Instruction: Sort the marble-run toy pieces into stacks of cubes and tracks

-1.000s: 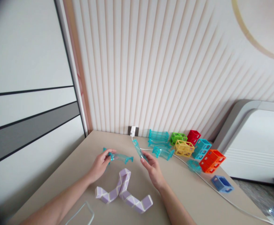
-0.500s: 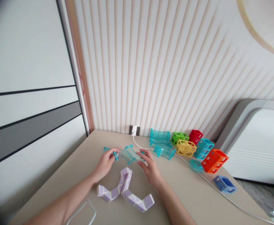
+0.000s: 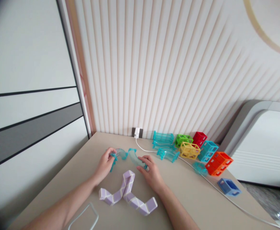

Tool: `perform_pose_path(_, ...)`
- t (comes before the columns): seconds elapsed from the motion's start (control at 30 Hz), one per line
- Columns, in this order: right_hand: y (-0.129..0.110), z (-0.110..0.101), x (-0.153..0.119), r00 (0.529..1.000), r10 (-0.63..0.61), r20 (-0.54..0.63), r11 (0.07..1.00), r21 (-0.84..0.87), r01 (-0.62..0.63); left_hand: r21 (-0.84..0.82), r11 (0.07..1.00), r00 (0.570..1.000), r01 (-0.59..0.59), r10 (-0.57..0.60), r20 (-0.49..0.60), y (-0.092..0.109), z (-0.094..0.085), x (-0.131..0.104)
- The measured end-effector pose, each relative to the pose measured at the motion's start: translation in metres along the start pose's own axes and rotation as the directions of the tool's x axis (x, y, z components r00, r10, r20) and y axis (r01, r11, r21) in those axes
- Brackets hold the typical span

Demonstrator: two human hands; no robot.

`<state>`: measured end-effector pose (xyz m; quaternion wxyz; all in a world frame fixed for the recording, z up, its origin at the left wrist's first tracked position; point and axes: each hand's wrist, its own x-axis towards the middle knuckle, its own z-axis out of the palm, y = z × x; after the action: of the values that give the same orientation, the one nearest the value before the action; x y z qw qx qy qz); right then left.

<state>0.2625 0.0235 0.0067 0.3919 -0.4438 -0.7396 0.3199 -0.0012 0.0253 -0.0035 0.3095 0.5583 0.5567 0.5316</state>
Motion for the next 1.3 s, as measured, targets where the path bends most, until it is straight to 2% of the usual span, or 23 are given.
perform_pose_path(0.13,-0.001,-0.001,0.001,1.0,0.012,-0.023,1.0,-0.006,-0.012,0.017,1.0,0.999,-0.018,0.018,0.029,0.001,-0.003,0.001)
perform_pose_path(0.23,-0.001,-0.002,0.002,0.996,0.067,-0.053,0.998,0.006,-0.067,0.013,1.0,0.999,-0.014,0.014,0.051,-0.001,-0.005,0.004)
perform_pose_path(0.43,0.004,-0.001,0.005,0.97,0.192,-0.148,0.976,0.133,-0.172,-0.035,0.999,0.99,0.036,-0.031,0.139,0.002,-0.01,0.008)
perform_pose_path(0.5,0.007,-0.001,0.007,0.959,0.222,-0.175,0.966,0.169,-0.193,-0.082,0.994,0.976,0.075,-0.056,0.209,0.008,-0.012,0.007)
perform_pose_path(0.6,0.007,-0.001,0.008,0.936,0.293,-0.194,0.937,0.255,-0.24,-0.161,0.968,0.947,0.193,-0.141,0.288,0.018,-0.011,0.002)
perform_pose_path(0.7,0.003,-0.002,0.007,0.917,0.357,-0.179,0.888,0.369,-0.273,-0.199,0.943,0.936,0.265,-0.203,0.287,0.024,-0.009,-0.001)
perform_pose_path(0.83,-0.005,-0.004,0.008,0.915,0.375,-0.152,0.825,0.505,-0.254,-0.262,0.918,0.929,0.298,-0.216,0.299,0.024,-0.006,-0.003)
perform_pose_path(0.97,-0.015,-0.006,0.009,0.931,0.339,-0.134,0.792,0.574,-0.206,-0.445,0.82,0.911,0.361,-0.208,0.356,0.028,-0.006,-0.006)
perform_pose_path(1.07,-0.024,-0.006,0.008,0.957,0.262,-0.122,0.823,0.547,-0.156,-0.535,0.757,0.9,0.375,-0.158,0.406,0.033,-0.003,-0.01)
perform_pose_path(1.2,-0.038,-0.002,0.006,0.987,0.04,-0.153,0.898,0.438,0.032,-0.583,0.716,0.882,0.383,-0.096,0.461,0.036,0.006,-0.019)
perform_pose_path(1.3,-0.048,0.001,0.003,0.985,-0.113,-0.128,0.94,0.306,0.148,-0.54,0.765,0.866,0.35,-0.044,0.499,0.038,0.01,-0.024)
